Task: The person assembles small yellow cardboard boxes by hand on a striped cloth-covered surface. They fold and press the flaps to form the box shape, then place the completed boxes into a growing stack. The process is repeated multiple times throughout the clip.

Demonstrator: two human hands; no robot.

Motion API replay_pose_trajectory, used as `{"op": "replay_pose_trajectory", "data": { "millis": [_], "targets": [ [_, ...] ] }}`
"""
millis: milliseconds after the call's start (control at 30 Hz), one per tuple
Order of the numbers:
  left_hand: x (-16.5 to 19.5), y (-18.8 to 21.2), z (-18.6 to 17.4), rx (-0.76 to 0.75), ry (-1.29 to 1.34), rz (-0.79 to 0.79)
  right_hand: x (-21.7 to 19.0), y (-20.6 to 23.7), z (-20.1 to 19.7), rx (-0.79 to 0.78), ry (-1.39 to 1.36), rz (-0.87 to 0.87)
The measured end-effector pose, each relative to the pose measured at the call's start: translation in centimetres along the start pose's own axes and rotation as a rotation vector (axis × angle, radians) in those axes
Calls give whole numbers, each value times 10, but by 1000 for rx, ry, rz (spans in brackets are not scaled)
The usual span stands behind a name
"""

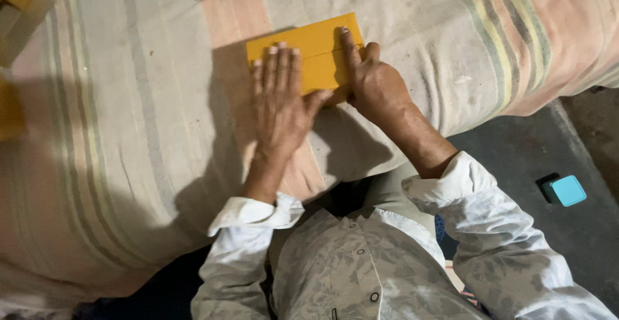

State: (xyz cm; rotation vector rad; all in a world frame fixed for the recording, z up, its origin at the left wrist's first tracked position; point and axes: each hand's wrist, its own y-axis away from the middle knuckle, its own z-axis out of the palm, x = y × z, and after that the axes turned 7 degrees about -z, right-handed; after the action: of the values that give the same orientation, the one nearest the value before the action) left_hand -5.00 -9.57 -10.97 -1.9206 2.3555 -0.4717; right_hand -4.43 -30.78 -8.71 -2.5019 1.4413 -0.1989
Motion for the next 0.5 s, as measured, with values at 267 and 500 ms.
{"op": "replay_pose_trajectory", "data": {
  "millis": [267, 500],
  "targets": [
    [-37, -59, 0, -252, 30, -298, -2, -5, 1, -66, -13, 21],
    [2, -89, -4, -226, 93, -323, 18, -6, -26, -235, -387, -16]
  ]
}}
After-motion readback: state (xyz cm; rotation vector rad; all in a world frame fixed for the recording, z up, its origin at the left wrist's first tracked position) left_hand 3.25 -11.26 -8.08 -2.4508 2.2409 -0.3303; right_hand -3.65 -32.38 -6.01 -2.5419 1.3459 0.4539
